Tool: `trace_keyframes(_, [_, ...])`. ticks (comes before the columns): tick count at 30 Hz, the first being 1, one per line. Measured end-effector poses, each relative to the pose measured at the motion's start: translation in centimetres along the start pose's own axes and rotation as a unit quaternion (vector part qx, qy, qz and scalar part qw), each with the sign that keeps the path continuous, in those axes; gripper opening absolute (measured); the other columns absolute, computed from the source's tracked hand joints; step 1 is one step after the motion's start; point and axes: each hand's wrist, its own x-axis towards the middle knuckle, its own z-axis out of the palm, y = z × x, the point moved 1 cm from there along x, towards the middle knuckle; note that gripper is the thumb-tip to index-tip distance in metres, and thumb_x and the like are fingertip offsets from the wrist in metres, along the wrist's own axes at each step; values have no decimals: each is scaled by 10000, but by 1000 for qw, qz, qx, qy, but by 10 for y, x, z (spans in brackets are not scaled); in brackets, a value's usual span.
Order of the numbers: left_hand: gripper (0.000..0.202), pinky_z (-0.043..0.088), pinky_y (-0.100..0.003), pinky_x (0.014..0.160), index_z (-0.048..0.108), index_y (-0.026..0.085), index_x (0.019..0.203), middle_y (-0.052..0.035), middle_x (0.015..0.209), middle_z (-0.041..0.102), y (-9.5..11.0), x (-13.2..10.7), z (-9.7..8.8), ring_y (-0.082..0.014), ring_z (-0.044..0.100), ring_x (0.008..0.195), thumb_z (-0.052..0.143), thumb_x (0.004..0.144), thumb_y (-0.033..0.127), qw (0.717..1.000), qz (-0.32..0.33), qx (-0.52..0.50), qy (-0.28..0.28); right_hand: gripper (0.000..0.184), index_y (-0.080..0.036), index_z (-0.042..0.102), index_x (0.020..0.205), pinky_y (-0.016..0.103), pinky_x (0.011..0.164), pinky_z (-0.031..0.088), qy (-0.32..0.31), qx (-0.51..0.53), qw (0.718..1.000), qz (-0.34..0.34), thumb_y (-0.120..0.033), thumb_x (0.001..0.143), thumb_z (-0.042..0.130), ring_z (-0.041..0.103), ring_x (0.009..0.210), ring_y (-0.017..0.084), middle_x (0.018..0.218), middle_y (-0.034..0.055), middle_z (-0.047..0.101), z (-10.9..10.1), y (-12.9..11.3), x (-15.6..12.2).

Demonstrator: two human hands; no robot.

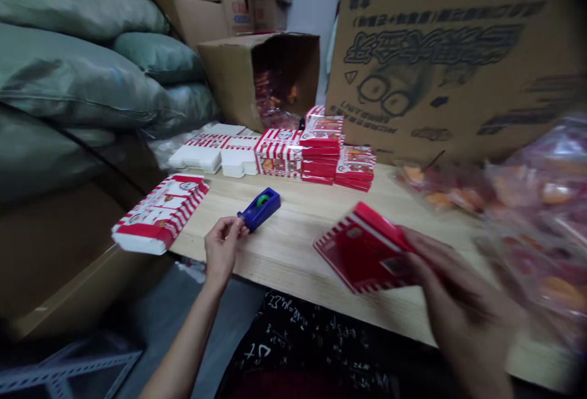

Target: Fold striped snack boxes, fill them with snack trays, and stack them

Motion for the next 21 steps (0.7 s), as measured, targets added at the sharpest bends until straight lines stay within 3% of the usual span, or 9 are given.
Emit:
trace_keyframes(4, [150, 577, -235, 699, 746, 181, 929, 3, 741, 734, 79, -78, 53, -125, 696, 660, 763, 867, 316, 993, 29, -34, -112, 442, -292, 714, 1297, 384, 992, 617, -59, -39, 990, -118, -28, 957, 618, 719, 1164, 211, 1307, 48, 736, 25, -15, 7])
trace_keyframes(6, [125, 578, -228, 678, 741, 187, 953, 6, 706, 731, 104, -109, 80, -121, 693, 642, 746, 890, 295, 980, 12, -86, -181, 499, -272, 671, 1361, 391, 1013, 609, -73, -48, 985, -149, 8, 955, 596, 697, 1208, 212, 1350, 72, 708, 32, -13, 3])
trace_keyframes(7, [207, 582, -233, 674, 720, 201, 1073, 14, 712, 732, 110, -119, 92, -121, 693, 637, 753, 889, 289, 971, -7, -117, -206, 521, -270, 654, 1383, 397, 1025, 604, -78, -51, 983, -158, 17, 953, 593, 688, 1223, 213, 1365, 76, 697, 33, -12, 0])
trace_keyframes(9, [536, 591, -248, 664, 570, 233, 1358, 32, 722, 730, 108, -127, 109, -126, 690, 625, 782, 868, 285, 957, -51, -169, -229, 559, -278, 620, 1424, 416, 1038, 600, -86, -50, 982, -163, 22, 953, 586, 673, 1245, 220, 1393, 76, 678, 34, -9, -6])
trace_keyframes(11, [817, 597, -267, 659, 372, 235, 1513, 26, 732, 739, 95, -125, 119, -142, 696, 623, 820, 833, 305, 948, -98, -189, -237, 596, -305, 589, 1456, 439, 1043, 599, -95, -43, 982, -158, 20, 957, 572, 660, 1265, 231, 1422, 66, 659, 33, -6, -11])
trace_keyframes(16, [909, 589, -309, 657, 361, 228, 1500, -28, 787, 757, 62, -111, 125, -178, 703, 621, 861, 767, 423, 937, -163, -149, -271, 667, -384, 526, 1502, 479, 1049, 597, -114, -26, 983, -140, 12, 966, 531, 632, 1309, 258, 1486, 32, 609, 29, -9, -15])
trace_keyframes(18, [853, 552, -294, 630, 439, 259, 1452, 1, 795, 705, 58, -106, 122, -163, 657, 618, 875, 742, 442, 952, -123, -100, -262, 683, -392, 498, 1522, 477, 1050, 597, -110, -32, 985, -132, 9, 970, 527, 639, 1296, 258, 1482, 34, 610, 26, -15, -13])
trace_keyframes(21, [633, 525, -312, 728, 639, 300, 1286, -19, 923, 641, 60, -95, 116, -192, 622, 801, 897, 722, 428, 976, 31, 16, -214, 664, -389, 513, 1513, 441, 1015, 611, -101, -27, 987, -119, 0, 975, 530, 656, 1251, 245, 1427, 50, 637, 21, -28, -6])
